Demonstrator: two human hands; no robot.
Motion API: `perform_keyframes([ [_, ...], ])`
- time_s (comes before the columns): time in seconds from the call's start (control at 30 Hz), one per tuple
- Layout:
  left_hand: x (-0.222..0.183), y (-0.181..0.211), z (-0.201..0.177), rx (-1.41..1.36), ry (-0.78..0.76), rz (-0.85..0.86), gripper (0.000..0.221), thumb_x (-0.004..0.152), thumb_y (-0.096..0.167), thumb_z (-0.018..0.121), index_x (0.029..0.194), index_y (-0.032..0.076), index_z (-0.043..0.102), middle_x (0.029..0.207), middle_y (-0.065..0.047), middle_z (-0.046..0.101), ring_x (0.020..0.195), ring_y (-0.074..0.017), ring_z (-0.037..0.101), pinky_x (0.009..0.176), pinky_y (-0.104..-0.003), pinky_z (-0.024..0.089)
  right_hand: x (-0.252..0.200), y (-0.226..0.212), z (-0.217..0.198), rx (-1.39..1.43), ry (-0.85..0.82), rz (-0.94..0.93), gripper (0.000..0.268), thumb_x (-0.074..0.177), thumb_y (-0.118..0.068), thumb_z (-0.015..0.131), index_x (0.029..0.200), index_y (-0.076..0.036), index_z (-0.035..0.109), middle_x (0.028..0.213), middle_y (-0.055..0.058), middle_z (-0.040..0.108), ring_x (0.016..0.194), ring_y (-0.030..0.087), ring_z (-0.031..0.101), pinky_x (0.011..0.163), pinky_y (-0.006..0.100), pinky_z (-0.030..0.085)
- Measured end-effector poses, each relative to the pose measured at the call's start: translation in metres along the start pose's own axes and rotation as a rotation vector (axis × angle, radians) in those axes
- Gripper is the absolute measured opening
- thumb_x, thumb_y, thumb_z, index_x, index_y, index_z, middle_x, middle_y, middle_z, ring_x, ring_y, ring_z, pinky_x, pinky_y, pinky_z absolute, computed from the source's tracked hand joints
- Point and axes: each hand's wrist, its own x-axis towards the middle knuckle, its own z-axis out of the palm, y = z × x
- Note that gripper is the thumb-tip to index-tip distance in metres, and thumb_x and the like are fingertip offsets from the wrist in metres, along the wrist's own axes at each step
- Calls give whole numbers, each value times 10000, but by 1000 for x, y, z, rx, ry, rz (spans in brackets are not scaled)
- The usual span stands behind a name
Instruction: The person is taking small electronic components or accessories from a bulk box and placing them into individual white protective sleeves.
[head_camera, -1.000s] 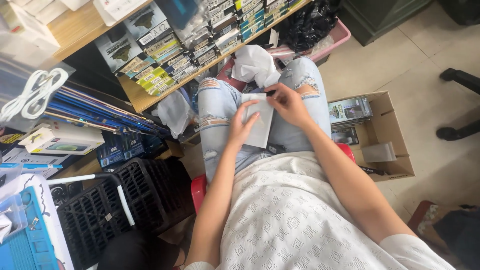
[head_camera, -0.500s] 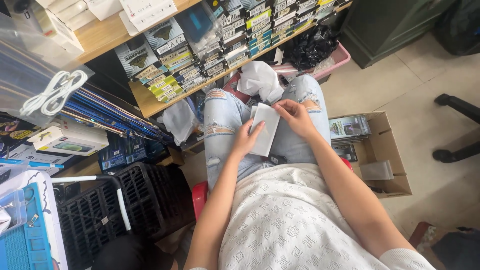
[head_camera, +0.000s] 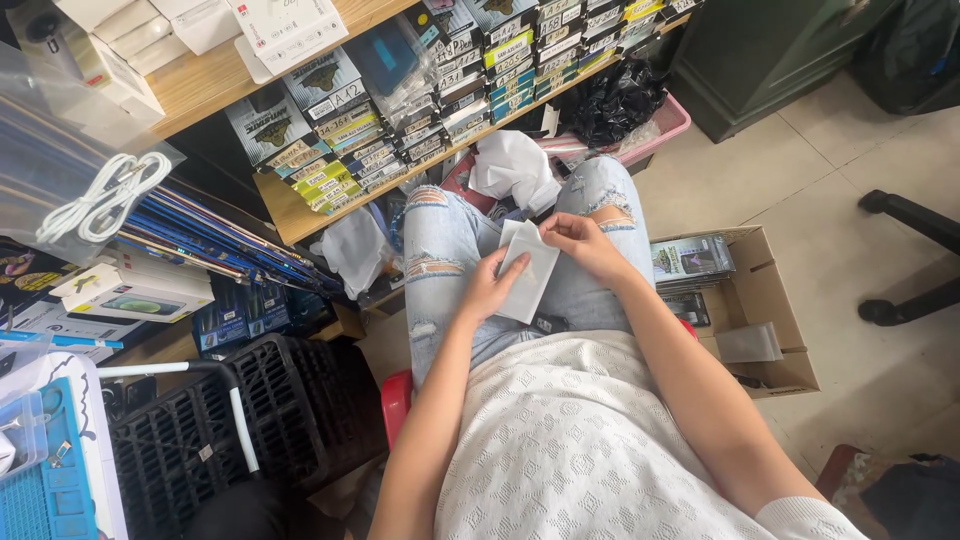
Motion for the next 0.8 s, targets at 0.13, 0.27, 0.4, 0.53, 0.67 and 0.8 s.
perform_keyframes([
  [0.13,6,-11,-3,10,-9,4,223,1003,368,692,984,152,745,796,13,723,772,-69,616,810,-277,532,5,10,1,6,67,-7,46,947,-139,724,941,-109,760,801,41,651,807,148,578,767,299,472],
  [0.27,12,-31,-1,-6,-28,-27,246,998,397,701,993,156,750,814,-3,735,766,-77,611,789,-266,523,17,32,-6,131,291,-4,99,985,-168,678,1048,-134,745,859,-26,629,857,75,565,775,232,486],
  [0.4,8,-16,-1,5,-22,0,241,990,387,709,979,150,752,791,2,722,766,-77,606,770,-259,516,2,3,0,303,372,18,90,991,-165,675,1058,-120,712,915,-23,649,881,68,597,784,215,539],
  [0.53,4,-4,-1,-25,3,8,238,996,387,703,988,153,748,797,16,703,776,-72,589,762,-251,512,1,-2,6,220,297,43,97,946,-234,773,968,-142,752,838,-25,679,813,80,643,740,217,532],
  [0.67,8,-13,0,-19,21,-22,254,980,401,715,973,150,750,725,17,683,683,-66,587,649,-211,497,5,0,2,432,440,46,170,933,-264,799,965,-118,718,849,-6,698,795,84,667,731,239,550],
  [0.8,7,-8,0,-31,41,-28,266,977,403,714,970,139,747,717,12,675,670,-73,586,633,-210,492,8,-3,-11,669,586,-19,239,942,-275,782,1020,-83,663,881,9,715,821,89,704,780,265,572],
])
